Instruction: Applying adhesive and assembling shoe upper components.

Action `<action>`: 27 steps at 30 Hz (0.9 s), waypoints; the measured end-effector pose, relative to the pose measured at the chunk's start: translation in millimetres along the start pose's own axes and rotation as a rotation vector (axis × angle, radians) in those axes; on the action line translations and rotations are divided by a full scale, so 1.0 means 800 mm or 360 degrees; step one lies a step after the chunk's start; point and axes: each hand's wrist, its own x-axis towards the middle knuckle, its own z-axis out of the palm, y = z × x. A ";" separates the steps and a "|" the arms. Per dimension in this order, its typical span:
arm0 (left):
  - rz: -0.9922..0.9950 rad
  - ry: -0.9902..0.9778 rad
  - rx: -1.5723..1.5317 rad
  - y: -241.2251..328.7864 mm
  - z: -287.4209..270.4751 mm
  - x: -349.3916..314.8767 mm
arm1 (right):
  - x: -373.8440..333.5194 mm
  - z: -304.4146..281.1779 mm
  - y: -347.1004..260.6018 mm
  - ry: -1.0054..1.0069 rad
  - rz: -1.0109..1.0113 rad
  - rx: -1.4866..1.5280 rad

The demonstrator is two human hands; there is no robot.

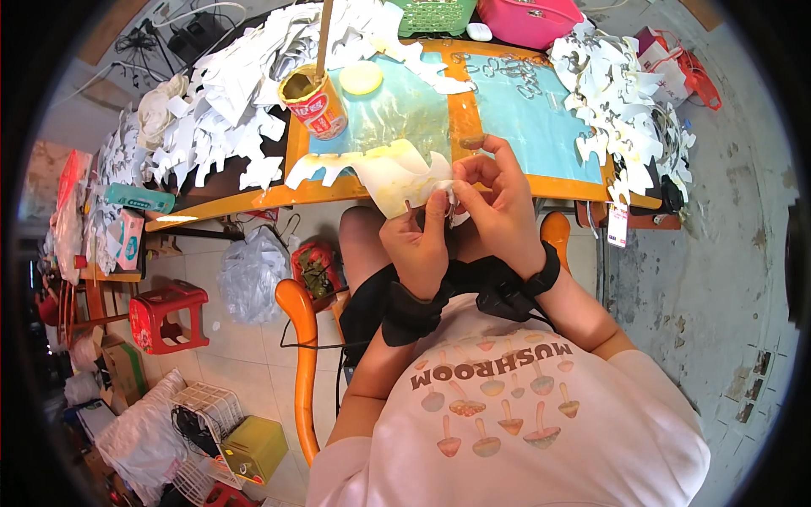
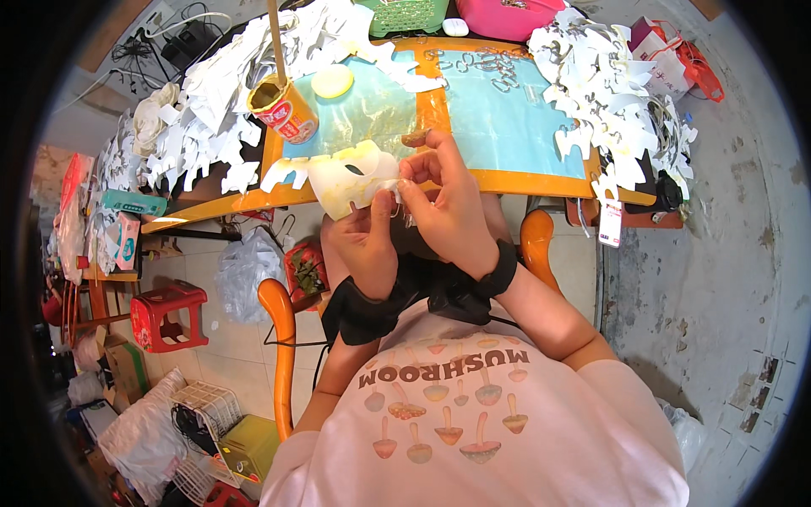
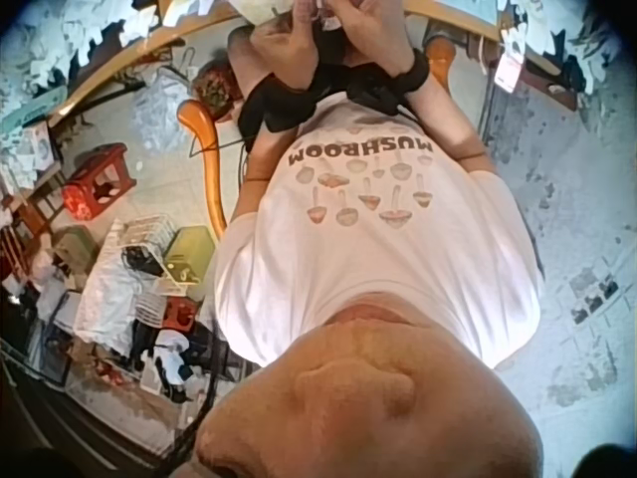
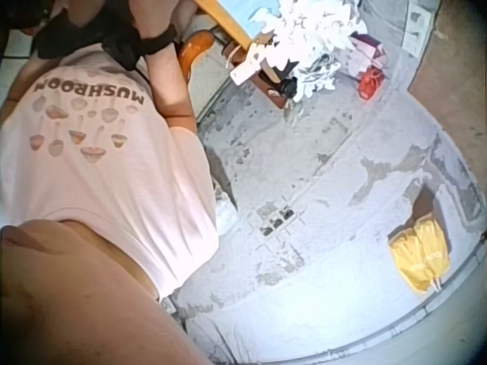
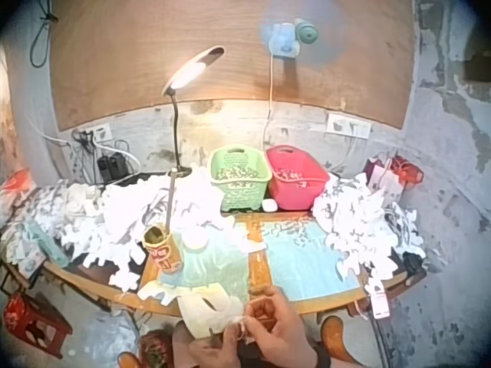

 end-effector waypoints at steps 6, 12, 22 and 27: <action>-0.0178 0.0053 0.0153 -0.002 -0.012 0.007 | 0.008 -0.010 -0.006 -0.0026 0.0127 0.0303; -0.0141 0.0096 0.0142 -0.002 -0.008 0.006 | -0.003 -0.005 0.002 0.0065 -0.0256 -0.0455; 0.0043 0.0278 0.0262 -0.005 0.009 0.000 | -0.012 0.018 0.014 0.0193 -0.0217 -0.0339; 0.0055 0.0330 0.0381 -0.025 0.002 0.000 | -0.020 0.022 0.020 0.0265 -0.0204 -0.0394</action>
